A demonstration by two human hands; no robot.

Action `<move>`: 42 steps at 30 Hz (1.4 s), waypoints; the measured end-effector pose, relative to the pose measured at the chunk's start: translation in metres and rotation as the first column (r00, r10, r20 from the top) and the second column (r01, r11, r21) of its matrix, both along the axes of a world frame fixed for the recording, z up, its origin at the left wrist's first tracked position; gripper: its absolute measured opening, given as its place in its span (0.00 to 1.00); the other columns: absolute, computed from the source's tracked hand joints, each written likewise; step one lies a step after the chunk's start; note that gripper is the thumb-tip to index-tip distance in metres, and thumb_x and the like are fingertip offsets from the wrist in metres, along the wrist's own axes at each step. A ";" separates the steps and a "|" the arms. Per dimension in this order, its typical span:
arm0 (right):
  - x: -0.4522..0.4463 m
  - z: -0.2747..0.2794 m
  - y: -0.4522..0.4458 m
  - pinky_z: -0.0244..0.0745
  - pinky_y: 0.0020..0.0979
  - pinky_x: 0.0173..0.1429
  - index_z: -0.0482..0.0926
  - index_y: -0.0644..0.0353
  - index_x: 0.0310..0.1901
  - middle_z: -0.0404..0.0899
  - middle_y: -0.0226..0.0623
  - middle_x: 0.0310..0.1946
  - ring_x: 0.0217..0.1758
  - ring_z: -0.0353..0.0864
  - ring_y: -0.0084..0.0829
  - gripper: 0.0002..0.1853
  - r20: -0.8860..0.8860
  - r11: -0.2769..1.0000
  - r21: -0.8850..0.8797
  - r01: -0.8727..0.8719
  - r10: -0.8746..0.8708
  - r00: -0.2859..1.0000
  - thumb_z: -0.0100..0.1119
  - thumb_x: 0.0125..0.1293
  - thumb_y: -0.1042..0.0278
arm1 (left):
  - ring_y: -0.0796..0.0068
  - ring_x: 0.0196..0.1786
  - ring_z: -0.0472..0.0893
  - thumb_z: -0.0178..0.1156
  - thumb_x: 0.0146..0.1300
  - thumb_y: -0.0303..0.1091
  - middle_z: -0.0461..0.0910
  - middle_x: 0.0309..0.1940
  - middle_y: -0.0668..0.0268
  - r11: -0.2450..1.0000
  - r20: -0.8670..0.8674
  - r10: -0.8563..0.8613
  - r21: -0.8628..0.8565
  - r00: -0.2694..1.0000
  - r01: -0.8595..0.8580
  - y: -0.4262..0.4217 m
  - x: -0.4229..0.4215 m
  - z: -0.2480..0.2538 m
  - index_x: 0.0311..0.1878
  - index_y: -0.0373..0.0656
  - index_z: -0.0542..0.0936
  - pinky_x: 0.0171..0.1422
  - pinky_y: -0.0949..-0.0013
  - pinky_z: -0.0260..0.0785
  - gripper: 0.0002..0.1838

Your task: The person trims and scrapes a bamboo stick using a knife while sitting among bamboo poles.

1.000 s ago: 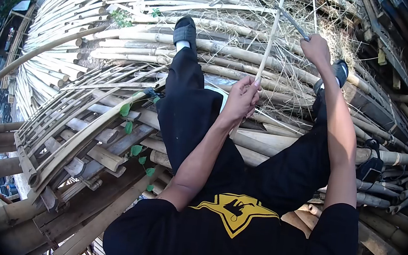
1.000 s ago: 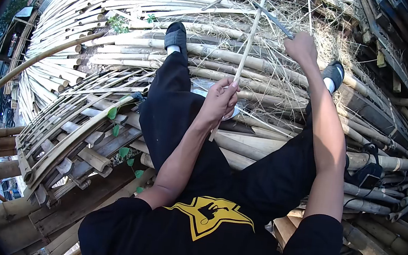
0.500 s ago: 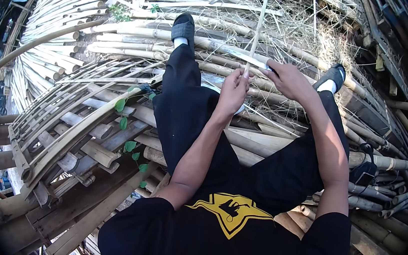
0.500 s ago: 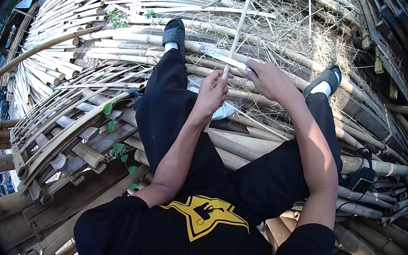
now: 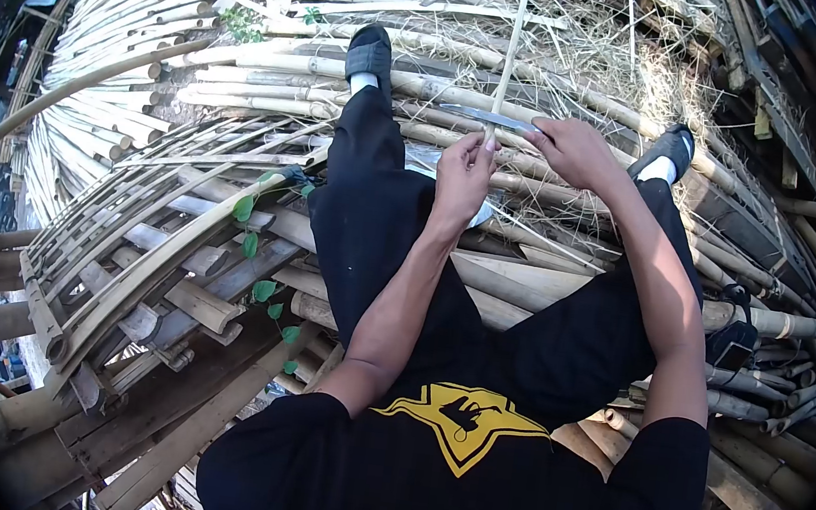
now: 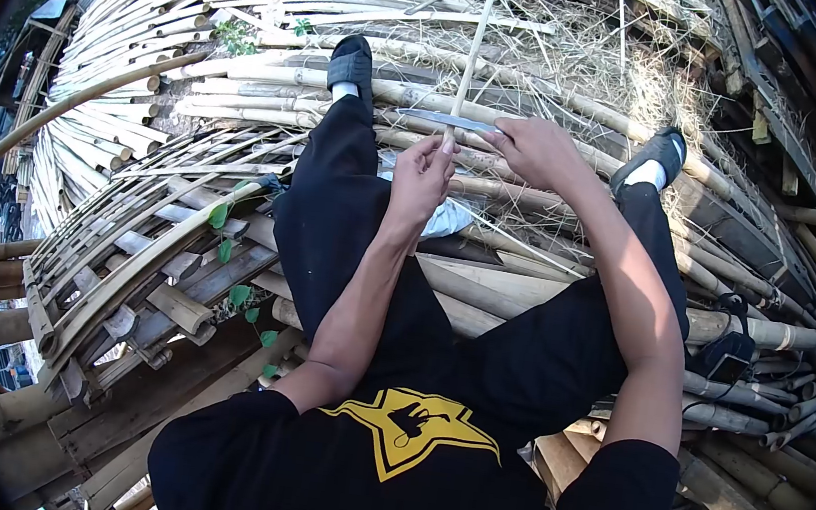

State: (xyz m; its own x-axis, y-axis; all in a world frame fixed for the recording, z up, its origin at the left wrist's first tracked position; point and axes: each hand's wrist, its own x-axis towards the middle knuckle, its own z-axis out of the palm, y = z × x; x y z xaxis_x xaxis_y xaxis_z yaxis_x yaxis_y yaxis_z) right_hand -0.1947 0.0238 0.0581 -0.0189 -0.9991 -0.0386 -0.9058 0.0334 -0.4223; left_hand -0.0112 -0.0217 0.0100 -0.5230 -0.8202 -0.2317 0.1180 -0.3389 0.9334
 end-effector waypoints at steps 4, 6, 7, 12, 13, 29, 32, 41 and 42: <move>-0.008 -0.010 -0.008 0.67 0.50 0.37 0.73 0.59 0.34 0.75 0.50 0.24 0.33 0.74 0.55 0.20 -0.091 0.999 -0.029 0.017 -0.019 0.996 0.43 0.70 0.49 | 0.91 0.18 0.59 0.50 0.71 0.34 0.65 0.18 0.77 0.999 0.010 -0.021 -0.030 1.000 0.021 -0.006 -0.003 -0.003 0.41 0.34 0.75 0.20 0.80 0.50 0.11; -0.011 -0.009 -0.010 0.68 0.50 0.37 0.73 0.58 0.33 0.76 0.49 0.24 0.33 0.76 0.53 0.20 -0.098 0.999 -0.032 0.024 -0.028 0.995 0.43 0.70 0.49 | 0.92 0.14 0.55 0.49 0.72 0.35 0.60 0.15 0.80 0.998 0.000 -0.041 -0.056 0.999 0.041 -0.009 -0.003 -0.006 0.43 0.35 0.73 0.14 0.82 0.45 0.11; -0.012 -0.008 -0.012 0.69 0.50 0.37 0.74 0.58 0.31 0.77 0.47 0.23 0.33 0.77 0.52 0.21 -0.101 0.999 -0.036 0.027 -0.030 0.994 0.43 0.69 0.48 | 0.92 0.14 0.55 0.49 0.72 0.35 0.60 0.15 0.80 0.997 0.000 -0.039 -0.060 0.999 0.039 -0.010 -0.002 -0.007 0.43 0.35 0.73 0.14 0.82 0.45 0.11; -0.049 -0.015 -0.022 0.71 0.48 0.37 0.77 0.57 0.34 0.78 0.48 0.25 0.32 0.78 0.52 0.24 -0.158 0.981 -0.060 0.187 -0.194 0.968 0.42 0.69 0.43 | 0.92 0.14 0.55 0.49 0.72 0.35 0.61 0.16 0.79 0.995 0.019 -0.094 0.045 0.995 0.093 -0.004 0.001 0.001 0.43 0.35 0.73 0.14 0.82 0.45 0.11; -0.049 -0.014 -0.024 0.71 0.48 0.37 0.77 0.57 0.34 0.78 0.48 0.25 0.32 0.78 0.52 0.24 -0.161 0.981 -0.064 0.184 -0.192 0.968 0.42 0.69 0.43 | 0.92 0.14 0.55 0.49 0.72 0.35 0.61 0.16 0.79 0.995 0.015 -0.092 0.041 0.996 0.091 -0.007 0.000 0.000 0.43 0.35 0.73 0.14 0.82 0.45 0.11; 0.004 0.001 0.003 0.71 0.51 0.39 0.76 0.62 0.35 0.78 0.53 0.25 0.32 0.78 0.54 0.23 -0.040 0.996 0.040 -0.083 0.085 0.996 0.42 0.70 0.48 | 0.90 0.19 0.60 0.51 0.70 0.31 0.66 0.17 0.76 0.998 0.082 -0.049 -0.035 0.995 0.052 0.001 0.003 -0.005 0.40 0.35 0.76 0.22 0.78 0.50 0.09; -0.037 0.004 -0.007 0.71 0.51 0.39 0.76 0.62 0.35 0.78 0.53 0.25 0.32 0.78 0.55 0.24 -0.192 0.964 -0.081 0.252 -0.263 0.945 0.42 0.70 0.47 | 0.90 0.16 0.57 0.49 0.71 0.32 0.63 0.15 0.77 0.994 0.050 -0.103 -0.026 0.993 0.105 0.003 -0.008 -0.005 0.40 0.36 0.74 0.18 0.79 0.47 0.09; -0.010 0.003 -0.019 0.61 0.39 0.31 0.67 0.68 0.25 0.62 0.38 0.16 0.21 0.62 0.30 0.30 0.381 0.943 0.327 0.061 -0.191 0.905 0.38 0.73 0.45 | 0.90 0.12 0.56 0.48 0.72 0.35 0.63 0.16 0.76 0.990 -0.058 -0.079 0.115 0.995 0.085 -0.002 0.000 0.009 0.42 0.37 0.72 0.14 0.81 0.45 0.10; -0.004 -0.003 -0.016 0.63 0.40 0.31 0.69 0.68 0.26 0.65 0.41 0.16 0.21 0.65 0.34 0.29 0.360 0.971 0.236 0.028 -0.114 0.926 0.38 0.72 0.46 | 0.90 0.12 0.56 0.48 0.72 0.35 0.63 0.16 0.76 0.989 -0.057 -0.079 0.117 0.995 0.085 -0.001 0.000 0.009 0.42 0.37 0.72 0.14 0.81 0.45 0.10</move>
